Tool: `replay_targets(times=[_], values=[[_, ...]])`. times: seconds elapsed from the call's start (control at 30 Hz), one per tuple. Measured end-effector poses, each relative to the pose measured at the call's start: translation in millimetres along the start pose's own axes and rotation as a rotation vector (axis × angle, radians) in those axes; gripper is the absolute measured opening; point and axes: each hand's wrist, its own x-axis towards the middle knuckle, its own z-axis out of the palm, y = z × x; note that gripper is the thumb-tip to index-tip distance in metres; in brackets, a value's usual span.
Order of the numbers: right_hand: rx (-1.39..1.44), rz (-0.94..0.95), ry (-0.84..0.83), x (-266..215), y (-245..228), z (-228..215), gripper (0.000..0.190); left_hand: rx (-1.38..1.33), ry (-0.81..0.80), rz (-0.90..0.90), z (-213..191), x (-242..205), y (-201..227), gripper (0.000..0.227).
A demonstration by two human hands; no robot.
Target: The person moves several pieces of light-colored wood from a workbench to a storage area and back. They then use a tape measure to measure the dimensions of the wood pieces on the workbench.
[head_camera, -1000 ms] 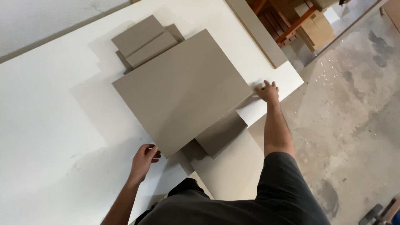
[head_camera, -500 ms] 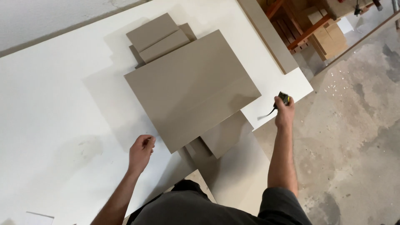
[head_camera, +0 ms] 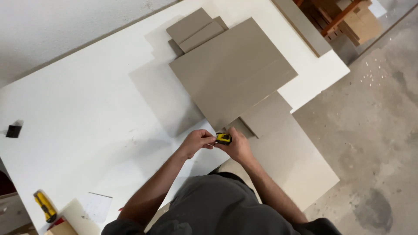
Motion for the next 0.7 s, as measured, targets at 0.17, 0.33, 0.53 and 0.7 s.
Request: replay_targets(times=[0.17,0.33,0.53,0.7], values=[[-0.050,-0.039,0.003,-17,-3,34,0.052,0.106,-0.119,-0.035,-15,2,-4,0.047],[0.011,-0.172,0.021,-38,-27,17,0.050,0.177,-0.267,-0.114,-31,26,-12,0.038],[-0.115,-0.109,0.215,-47,-4,15,0.056,0.214,-0.245,-0.041,-74,102,31,0.016],[-0.086,0.202,0.170,-71,33,8,0.053,0.439,0.178,0.292,-185,177,164,0.032]])
